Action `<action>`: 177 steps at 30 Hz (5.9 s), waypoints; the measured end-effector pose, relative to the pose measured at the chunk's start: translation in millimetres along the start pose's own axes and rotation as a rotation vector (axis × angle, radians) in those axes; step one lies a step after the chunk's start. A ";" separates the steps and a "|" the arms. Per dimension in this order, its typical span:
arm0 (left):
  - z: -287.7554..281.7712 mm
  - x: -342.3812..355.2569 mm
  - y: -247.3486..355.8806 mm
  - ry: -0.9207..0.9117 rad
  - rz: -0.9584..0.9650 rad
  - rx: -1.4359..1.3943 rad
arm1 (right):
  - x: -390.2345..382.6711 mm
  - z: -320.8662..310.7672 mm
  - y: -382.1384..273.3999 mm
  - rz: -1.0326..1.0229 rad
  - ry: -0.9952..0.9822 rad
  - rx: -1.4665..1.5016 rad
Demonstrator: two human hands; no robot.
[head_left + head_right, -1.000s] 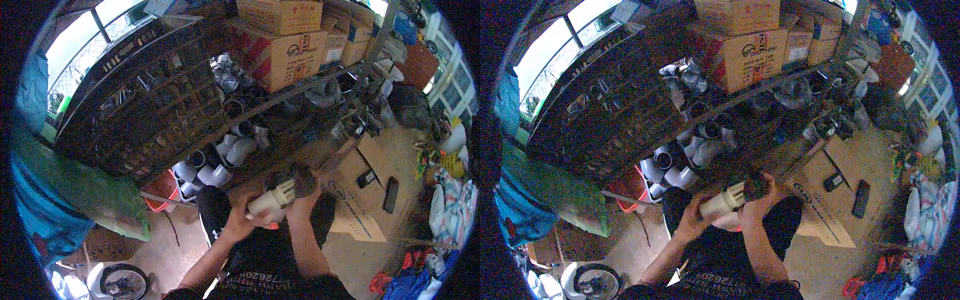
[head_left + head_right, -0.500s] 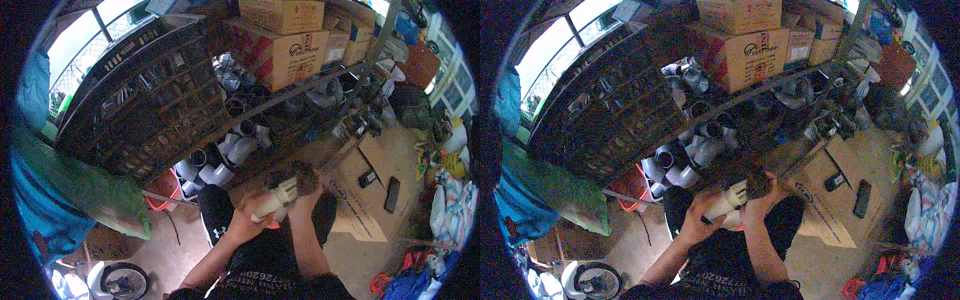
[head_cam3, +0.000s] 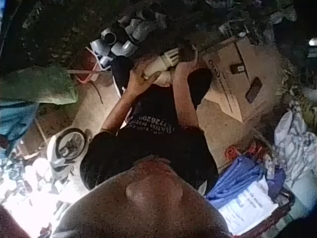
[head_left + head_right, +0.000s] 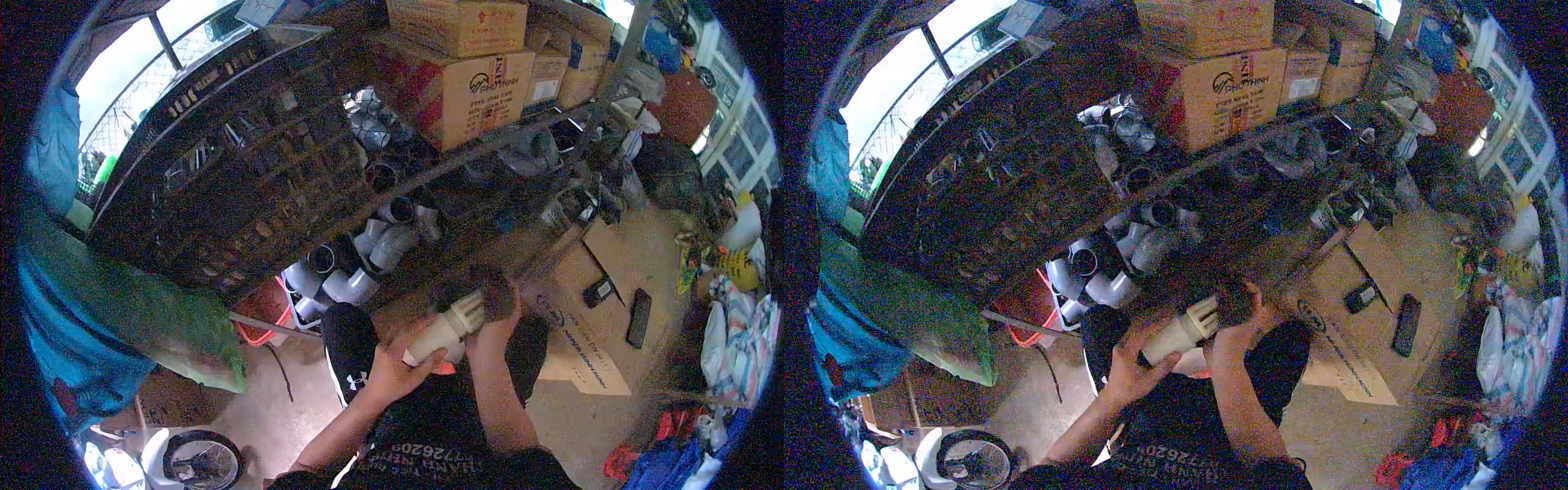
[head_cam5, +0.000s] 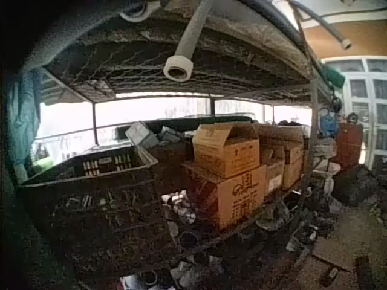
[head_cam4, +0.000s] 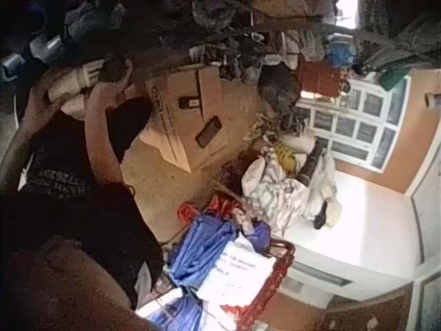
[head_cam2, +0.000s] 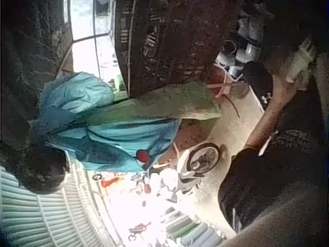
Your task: The recorder is inspecting and handling various plastic hardware components in a storage area.
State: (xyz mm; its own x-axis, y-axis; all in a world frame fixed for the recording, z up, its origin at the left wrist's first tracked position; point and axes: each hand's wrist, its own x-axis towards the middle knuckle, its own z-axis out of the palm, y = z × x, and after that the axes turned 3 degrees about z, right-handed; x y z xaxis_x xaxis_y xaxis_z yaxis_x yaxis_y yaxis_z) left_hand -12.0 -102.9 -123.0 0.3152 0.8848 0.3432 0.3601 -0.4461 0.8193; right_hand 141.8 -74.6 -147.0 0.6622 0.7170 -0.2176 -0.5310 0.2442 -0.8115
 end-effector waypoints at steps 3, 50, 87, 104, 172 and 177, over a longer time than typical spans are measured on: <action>4.6 -11.8 -17.5 0.040 -0.202 -0.498 | -7.9 7.7 -9.9 0.089 -0.001 0.053; -6.4 12.1 5.6 0.029 -0.007 -0.042 | 1.2 6.7 -0.9 0.034 0.027 0.072; -0.8 -6.4 -4.2 0.075 0.079 0.016 | 15.2 -13.7 8.7 -0.018 -0.070 0.023; 5.6 3.9 -16.8 0.473 -0.295 -0.859 | -23.6 9.6 3.9 -0.025 -0.153 -0.247; -32.0 -24.0 -36.7 -0.422 -0.193 -0.417 | -28.0 -25.6 -23.9 0.649 -0.461 0.108; -33.8 -22.8 -52.4 -0.474 -0.056 -0.338 | -17.7 -25.1 -49.0 0.075 -0.855 -0.643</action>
State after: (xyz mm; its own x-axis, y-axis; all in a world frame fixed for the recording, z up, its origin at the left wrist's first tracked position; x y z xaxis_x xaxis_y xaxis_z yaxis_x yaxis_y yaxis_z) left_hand -67.8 -95.1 -158.3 0.6904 0.7141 0.1162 0.1121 -0.2643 0.9579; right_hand 169.4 -115.7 -117.0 -0.0826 0.9961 -0.0295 -0.0117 -0.0306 -0.9995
